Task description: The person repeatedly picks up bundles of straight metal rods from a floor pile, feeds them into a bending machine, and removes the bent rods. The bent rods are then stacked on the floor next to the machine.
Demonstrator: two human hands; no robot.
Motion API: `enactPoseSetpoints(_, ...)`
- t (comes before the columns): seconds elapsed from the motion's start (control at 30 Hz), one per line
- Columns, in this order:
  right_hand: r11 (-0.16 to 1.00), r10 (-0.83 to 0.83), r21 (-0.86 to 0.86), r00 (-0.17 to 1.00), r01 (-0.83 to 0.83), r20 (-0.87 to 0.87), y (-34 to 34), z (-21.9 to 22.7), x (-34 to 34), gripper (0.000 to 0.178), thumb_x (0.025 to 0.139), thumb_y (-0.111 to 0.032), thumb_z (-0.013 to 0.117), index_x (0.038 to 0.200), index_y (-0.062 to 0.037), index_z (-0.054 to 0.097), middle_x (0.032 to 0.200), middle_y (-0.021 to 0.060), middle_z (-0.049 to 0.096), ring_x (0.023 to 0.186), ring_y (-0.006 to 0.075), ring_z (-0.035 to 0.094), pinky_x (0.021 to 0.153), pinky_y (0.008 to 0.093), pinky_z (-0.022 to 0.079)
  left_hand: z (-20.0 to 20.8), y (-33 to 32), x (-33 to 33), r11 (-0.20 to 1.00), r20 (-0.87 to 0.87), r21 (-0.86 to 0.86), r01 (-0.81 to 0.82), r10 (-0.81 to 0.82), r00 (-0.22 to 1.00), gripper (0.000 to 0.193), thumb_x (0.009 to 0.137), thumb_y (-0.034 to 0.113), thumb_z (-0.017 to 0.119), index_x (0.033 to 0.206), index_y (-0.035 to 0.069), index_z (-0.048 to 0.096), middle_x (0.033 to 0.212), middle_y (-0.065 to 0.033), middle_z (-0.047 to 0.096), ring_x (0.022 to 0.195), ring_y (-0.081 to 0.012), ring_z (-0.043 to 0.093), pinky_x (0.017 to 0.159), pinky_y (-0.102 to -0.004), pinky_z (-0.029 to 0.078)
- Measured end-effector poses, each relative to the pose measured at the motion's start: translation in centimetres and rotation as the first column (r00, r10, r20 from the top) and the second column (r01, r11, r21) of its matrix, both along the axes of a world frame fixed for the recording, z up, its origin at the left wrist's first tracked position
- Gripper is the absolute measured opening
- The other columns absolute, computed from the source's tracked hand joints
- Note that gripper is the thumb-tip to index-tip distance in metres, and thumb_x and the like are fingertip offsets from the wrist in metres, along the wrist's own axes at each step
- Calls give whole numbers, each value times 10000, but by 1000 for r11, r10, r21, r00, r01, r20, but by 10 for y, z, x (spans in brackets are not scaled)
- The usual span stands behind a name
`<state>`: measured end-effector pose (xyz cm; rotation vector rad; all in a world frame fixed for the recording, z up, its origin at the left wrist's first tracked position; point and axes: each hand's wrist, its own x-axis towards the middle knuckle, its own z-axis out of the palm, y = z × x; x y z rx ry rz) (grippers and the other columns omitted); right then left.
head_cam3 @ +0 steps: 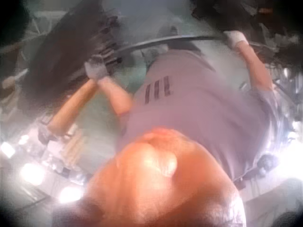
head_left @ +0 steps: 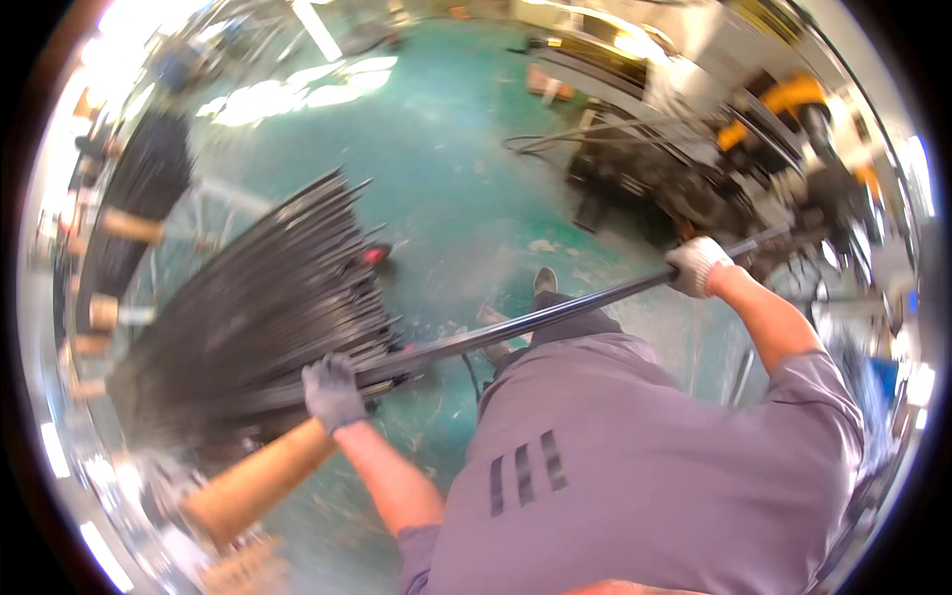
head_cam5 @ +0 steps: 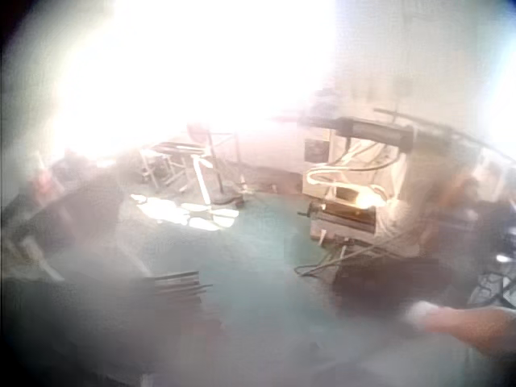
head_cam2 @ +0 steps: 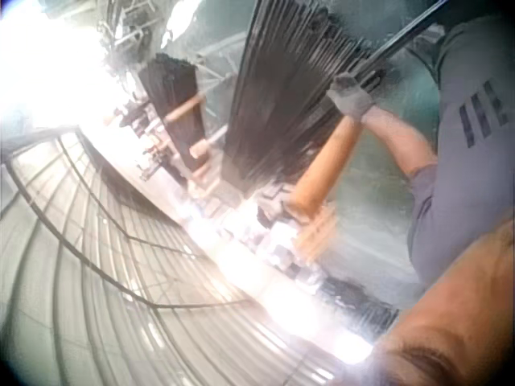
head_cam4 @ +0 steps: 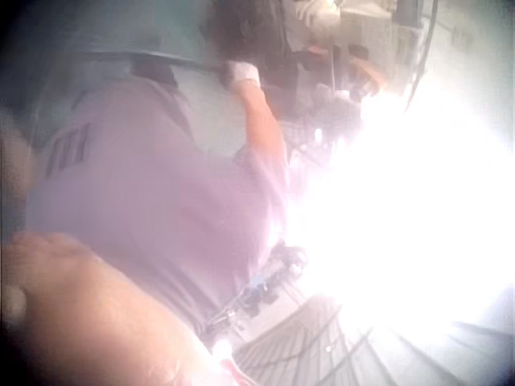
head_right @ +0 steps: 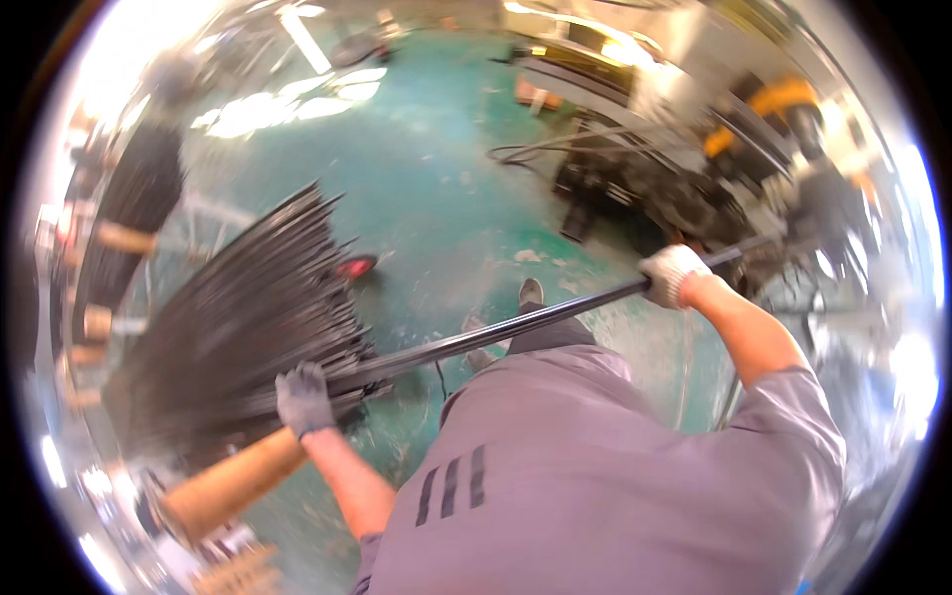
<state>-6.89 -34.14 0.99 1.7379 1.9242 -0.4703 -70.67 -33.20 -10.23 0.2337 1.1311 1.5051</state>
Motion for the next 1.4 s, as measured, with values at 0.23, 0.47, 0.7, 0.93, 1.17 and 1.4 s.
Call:
enactPoseSetpoints(0.23, 982, -56, 169, 987, 82, -152, -37, -9, -6, 126, 681, -247, 661, 734, -135, 679, 697, 110, 655, 709, 333, 658, 638, 439, 516, 45, -6, 67, 847, -549, -225, -482, 298, 781, 270, 961, 236, 542, 955, -33, 545, 764, -64, 535, 647, -170, 508, 581, -286, 433)
enactPoseSetpoints(0.47, 976, -63, 192, 976, 103, -207, -40, 31, 31, 129, 743, -205, 630, 829, -139, 701, 778, 107, 695, 793, 318, 684, 688, 432, 532, 77, 6, 116, 770, -488, -285, -571, 396, 778, 295, 935, 295, 565, 928, 0, 571, 759, -39, 519, 626, -144, 490, 556, -275, 411)
enactPoseSetpoints(0.7, 923, -10, 369, 964, 111, -266, -69, 16, 98, 126, 704, -238, 662, 729, -115, 655, 688, 94, 661, 723, 315, 665, 643, 435, 514, 46, -8, 151, 528, -480, -413, -742, 566, 670, 214, 883, 284, 651, 990, 102, 615, 953, -39, 641, 759, -233, 608, 649, -346, 492)
enactPoseSetpoints(0.93, 816, 17, 556, 955, 158, -296, -98, -12, 151, 89, 661, -220, 666, 683, -139, 634, 650, 55, 642, 696, 268, 663, 645, 403, 517, 77, -10, 220, 837, 100, -358, -414, 476, 874, 241, 976, 267, 530, 807, 99, 503, 656, 12, 437, 573, -150, 499, 555, -285, 458)
enactPoseSetpoints(1.17, 780, -157, 504, 895, 371, -417, -156, -121, 230, 125, 648, -185, 690, 762, -146, 658, 708, 63, 642, 775, 290, 640, 744, 413, 491, 80, -56, 300, 967, 77, -234, -98, 119, 990, 260, 984, 281, 506, 788, 115, 464, 646, 49, 418, 531, -146, 461, 616, -330, 455)
enactPoseSetpoints(1.4, 729, -437, 286, 744, 622, -506, -166, -234, 218, 120, 721, -137, 660, 836, -109, 671, 897, 136, 668, 978, 332, 604, 866, 423, 478, 164, -35, 365, 889, -526, 217, 404, -242, 816, 188, 941, 103, 486, 765, 56, 442, 708, -58, 390, 710, -195, 427, 729, -344, 394)
